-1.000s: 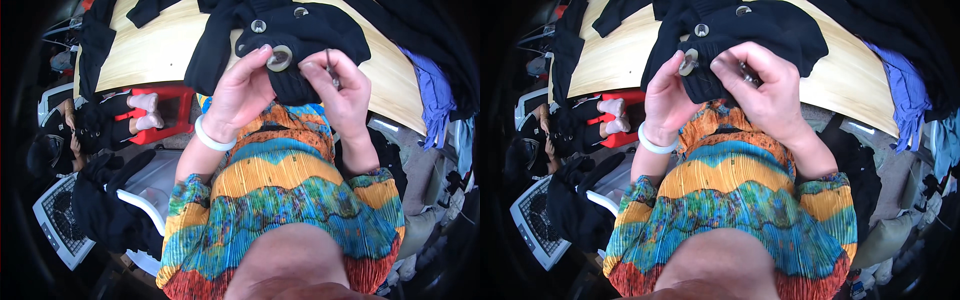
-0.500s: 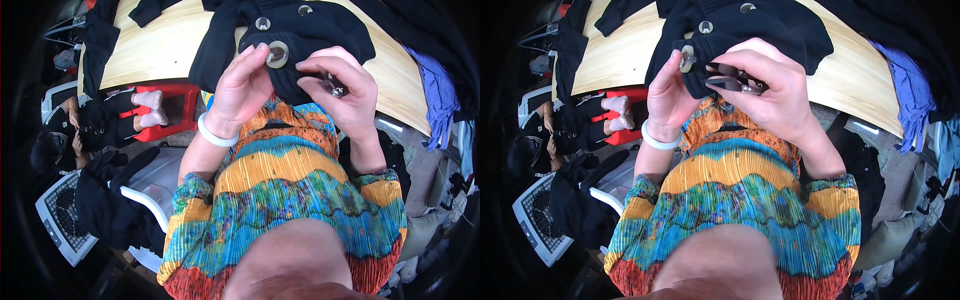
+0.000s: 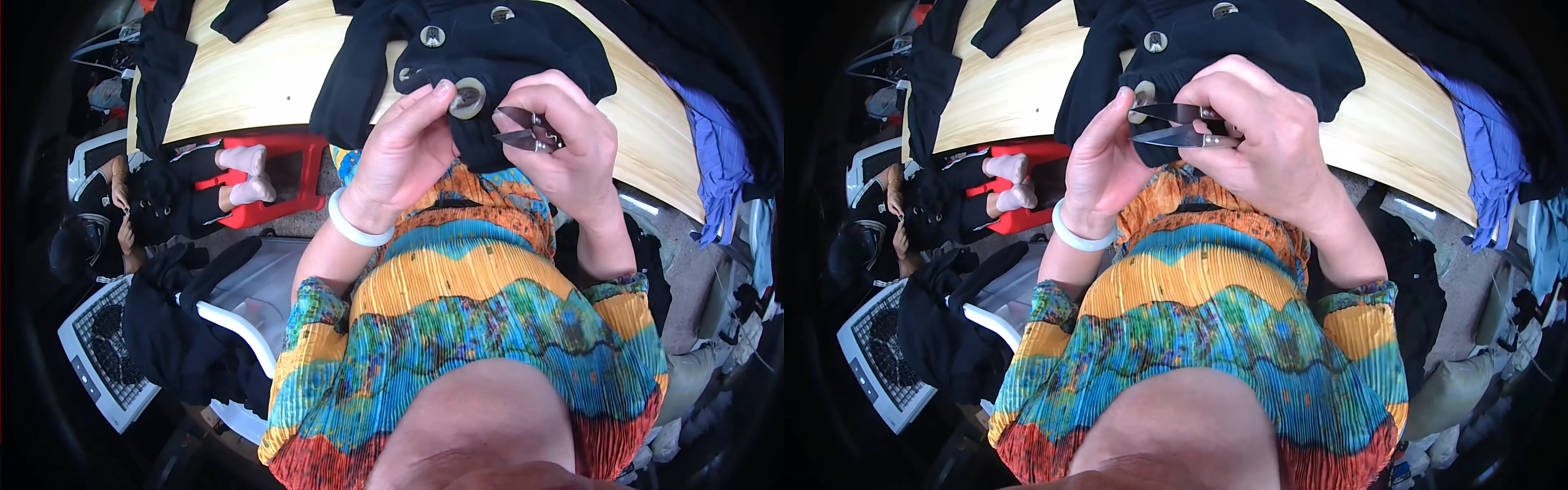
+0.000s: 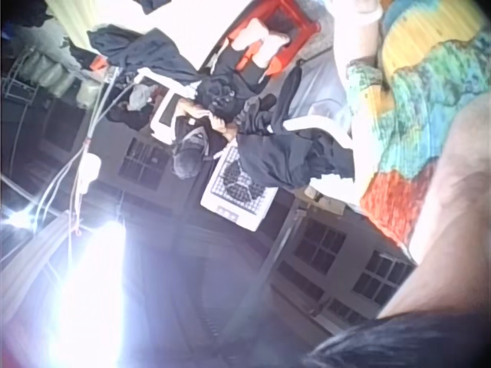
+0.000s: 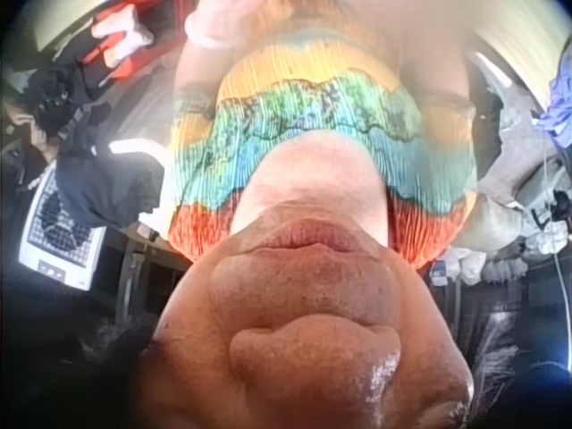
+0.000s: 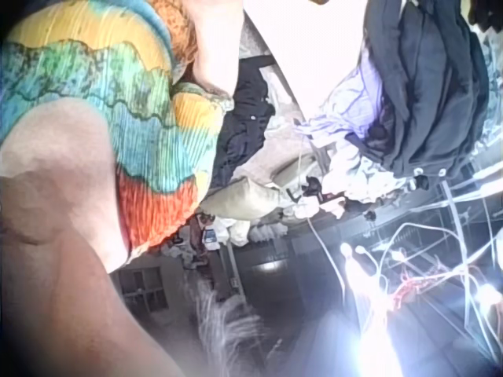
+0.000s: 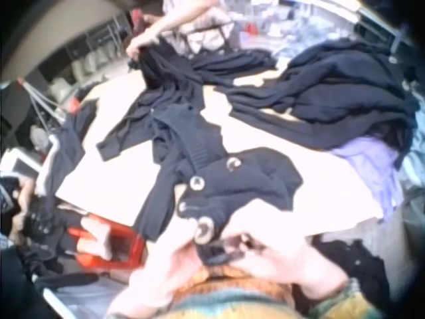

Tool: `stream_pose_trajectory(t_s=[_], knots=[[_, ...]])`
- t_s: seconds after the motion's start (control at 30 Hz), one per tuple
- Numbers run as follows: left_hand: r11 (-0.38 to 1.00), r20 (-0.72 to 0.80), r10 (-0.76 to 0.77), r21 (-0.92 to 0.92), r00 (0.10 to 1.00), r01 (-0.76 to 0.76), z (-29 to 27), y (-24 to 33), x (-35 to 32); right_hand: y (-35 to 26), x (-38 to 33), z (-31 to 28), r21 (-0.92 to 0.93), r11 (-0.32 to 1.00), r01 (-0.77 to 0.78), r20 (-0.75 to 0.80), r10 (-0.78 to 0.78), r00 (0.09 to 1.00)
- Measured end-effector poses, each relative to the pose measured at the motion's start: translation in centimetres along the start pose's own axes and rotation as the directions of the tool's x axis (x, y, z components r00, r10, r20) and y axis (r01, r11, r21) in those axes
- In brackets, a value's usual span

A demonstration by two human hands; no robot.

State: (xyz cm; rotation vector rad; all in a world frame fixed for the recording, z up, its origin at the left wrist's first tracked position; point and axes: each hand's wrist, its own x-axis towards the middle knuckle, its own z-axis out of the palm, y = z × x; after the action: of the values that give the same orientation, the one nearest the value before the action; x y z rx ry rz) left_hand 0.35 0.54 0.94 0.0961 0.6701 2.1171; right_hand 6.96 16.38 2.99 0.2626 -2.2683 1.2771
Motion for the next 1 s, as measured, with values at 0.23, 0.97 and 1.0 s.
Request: stream_pose_trajectory(t_s=[0.23, 0.97, 1.0], knots=[[0.993, -0.076, -0.089, -0.079, 0.993, 0.083, 0.0, 0.0, -0.3, 0.5, 1.1, -0.7, -0.056, 0.997, 0.058, -0.009, -0.058, 0.998], [0.966, 0.140, 0.063, 0.240, 0.988, -0.095, -1.2, 0.3, -0.5, 1.1, 1.5, -1.1, -0.249, 0.954, 0.166, 0.018, -0.167, 0.986], [0.966, 0.139, 0.061, 0.241, 0.988, -0.094, -1.3, 0.3, -0.6, 0.9, 1.2, -1.3, -0.275, 0.957, 0.094, -0.002, -0.099, 0.995]])
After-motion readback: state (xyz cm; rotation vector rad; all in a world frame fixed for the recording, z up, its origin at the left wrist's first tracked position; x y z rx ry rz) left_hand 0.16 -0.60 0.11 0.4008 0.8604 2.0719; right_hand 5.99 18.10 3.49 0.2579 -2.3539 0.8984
